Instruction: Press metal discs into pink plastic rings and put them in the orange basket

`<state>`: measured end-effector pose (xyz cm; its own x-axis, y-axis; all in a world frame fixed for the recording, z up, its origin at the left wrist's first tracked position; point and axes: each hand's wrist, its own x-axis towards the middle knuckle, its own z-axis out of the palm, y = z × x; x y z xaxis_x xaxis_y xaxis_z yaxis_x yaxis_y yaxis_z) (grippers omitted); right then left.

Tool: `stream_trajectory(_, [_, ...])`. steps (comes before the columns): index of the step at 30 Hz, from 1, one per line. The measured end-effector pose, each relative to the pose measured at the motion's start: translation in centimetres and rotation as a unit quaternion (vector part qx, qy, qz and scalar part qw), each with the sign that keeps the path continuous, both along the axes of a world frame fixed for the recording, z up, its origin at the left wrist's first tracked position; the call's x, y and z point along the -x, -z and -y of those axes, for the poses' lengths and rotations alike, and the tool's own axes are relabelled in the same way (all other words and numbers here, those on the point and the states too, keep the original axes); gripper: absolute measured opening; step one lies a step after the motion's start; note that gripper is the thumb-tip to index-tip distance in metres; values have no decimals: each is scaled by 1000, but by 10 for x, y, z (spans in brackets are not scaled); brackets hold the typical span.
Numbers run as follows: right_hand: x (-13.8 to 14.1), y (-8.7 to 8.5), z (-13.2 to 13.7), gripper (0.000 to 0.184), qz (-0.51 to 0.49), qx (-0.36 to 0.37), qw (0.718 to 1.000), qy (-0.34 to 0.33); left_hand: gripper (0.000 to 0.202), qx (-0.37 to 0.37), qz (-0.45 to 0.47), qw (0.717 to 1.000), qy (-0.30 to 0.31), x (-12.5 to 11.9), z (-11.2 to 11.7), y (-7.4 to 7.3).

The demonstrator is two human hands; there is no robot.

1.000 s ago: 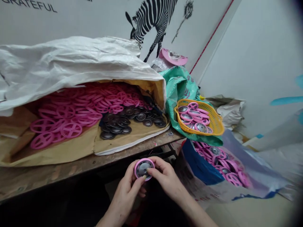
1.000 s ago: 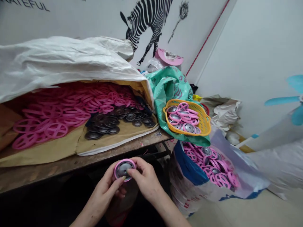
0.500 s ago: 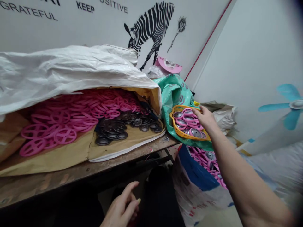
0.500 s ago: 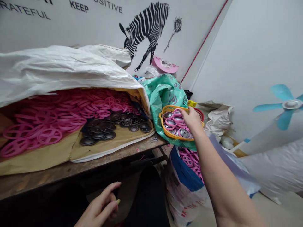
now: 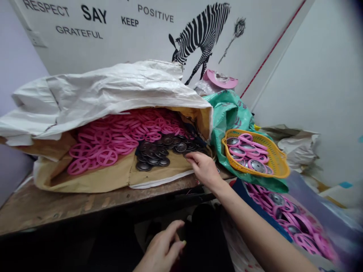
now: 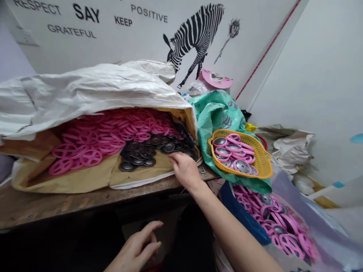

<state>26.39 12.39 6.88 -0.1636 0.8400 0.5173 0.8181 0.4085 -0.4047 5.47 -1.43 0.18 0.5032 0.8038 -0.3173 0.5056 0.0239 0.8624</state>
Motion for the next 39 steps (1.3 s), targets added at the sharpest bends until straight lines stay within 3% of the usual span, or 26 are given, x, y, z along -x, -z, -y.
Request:
stream_trajectory(6, [35,-5,-45,28,116,22,992,46,46,-19,15,1000,0,11,2,7])
stream_trajectory(13, [48,-1,-91,31,209,30,975,76,46,-14,-17,1000,7,20,2,4])
stream_trajectory(18, [43,-1,-96,31,189,19,980,49,42,-11,15,1000,-7,26,-1,4])
stream_trajectory(23, [34,-1,-84,27,95,10,995,36,40,25,92,993,-66,30,-10,-3])
stream_trajectory(27, [25,9,-77,35,-9,36,998,58,40,26,130,987,-91,30,-23,-17])
stream_trajectory(32, [20,28,-61,31,-76,86,992,50,40,-45,139,983,-113,34,-49,-44])
stream_trajectory(36, [25,35,-47,23,-81,119,988,50,34,-190,77,973,-102,38,-76,-73])
stream_trajectory(39, [29,35,-44,21,-84,135,986,59,31,-341,-1,937,-80,36,-108,-95])
